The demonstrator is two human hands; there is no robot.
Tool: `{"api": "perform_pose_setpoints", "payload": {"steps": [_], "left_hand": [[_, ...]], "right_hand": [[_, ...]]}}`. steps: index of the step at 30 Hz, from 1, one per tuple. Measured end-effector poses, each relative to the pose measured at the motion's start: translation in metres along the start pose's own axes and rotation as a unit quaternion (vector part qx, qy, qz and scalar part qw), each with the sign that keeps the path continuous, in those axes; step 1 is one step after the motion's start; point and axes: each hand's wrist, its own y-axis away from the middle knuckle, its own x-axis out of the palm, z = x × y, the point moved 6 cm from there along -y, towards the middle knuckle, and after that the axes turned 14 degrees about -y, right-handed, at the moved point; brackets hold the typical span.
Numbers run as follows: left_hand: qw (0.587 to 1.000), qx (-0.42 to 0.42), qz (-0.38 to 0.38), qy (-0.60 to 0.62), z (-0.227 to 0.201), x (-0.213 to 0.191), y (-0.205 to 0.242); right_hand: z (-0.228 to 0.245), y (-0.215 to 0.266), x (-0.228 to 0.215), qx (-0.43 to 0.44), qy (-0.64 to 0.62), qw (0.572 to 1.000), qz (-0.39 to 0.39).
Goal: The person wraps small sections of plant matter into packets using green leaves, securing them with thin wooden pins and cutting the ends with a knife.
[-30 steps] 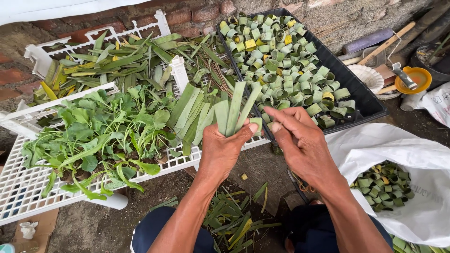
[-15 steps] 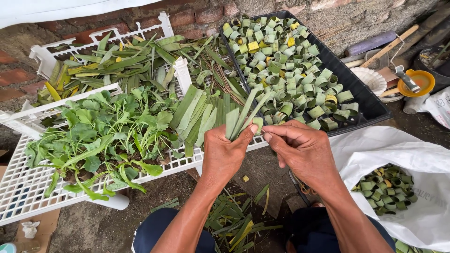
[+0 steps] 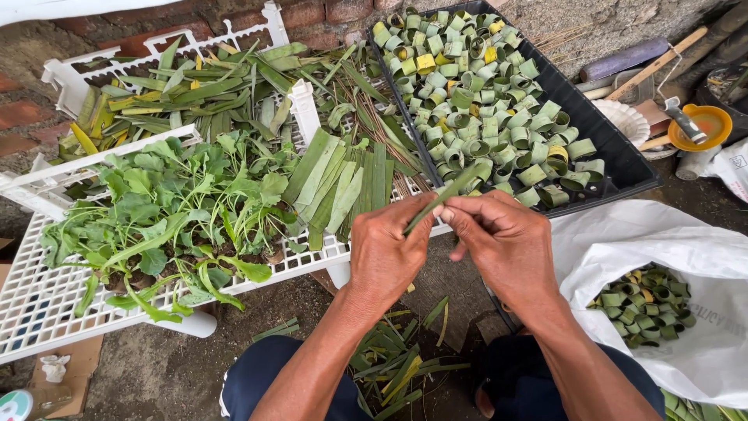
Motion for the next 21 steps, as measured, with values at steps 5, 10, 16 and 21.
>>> {"api": "perform_pose_setpoints", "payload": {"steps": [5, 10, 16, 21], "left_hand": [[0.964, -0.084, 0.017, 0.250, 0.014, 0.003, -0.004], [0.908, -0.131, 0.067, 0.392, 0.031, 0.015, -0.005], [0.891, -0.125, 0.119, 0.420, 0.034, 0.021, 0.001], [0.888, -0.126, 0.140, 0.420, 0.024, 0.017, 0.000]], "right_hand": [[0.008, -0.003, -0.003, -0.029, 0.044, 0.998, 0.022], [0.022, -0.010, -0.004, -0.073, 0.068, 0.991, 0.085], [0.017, -0.011, -0.010, -0.080, 0.093, 0.982, 0.143], [0.008, -0.012, -0.015, -0.104, 0.087, 0.980, 0.148]]}}
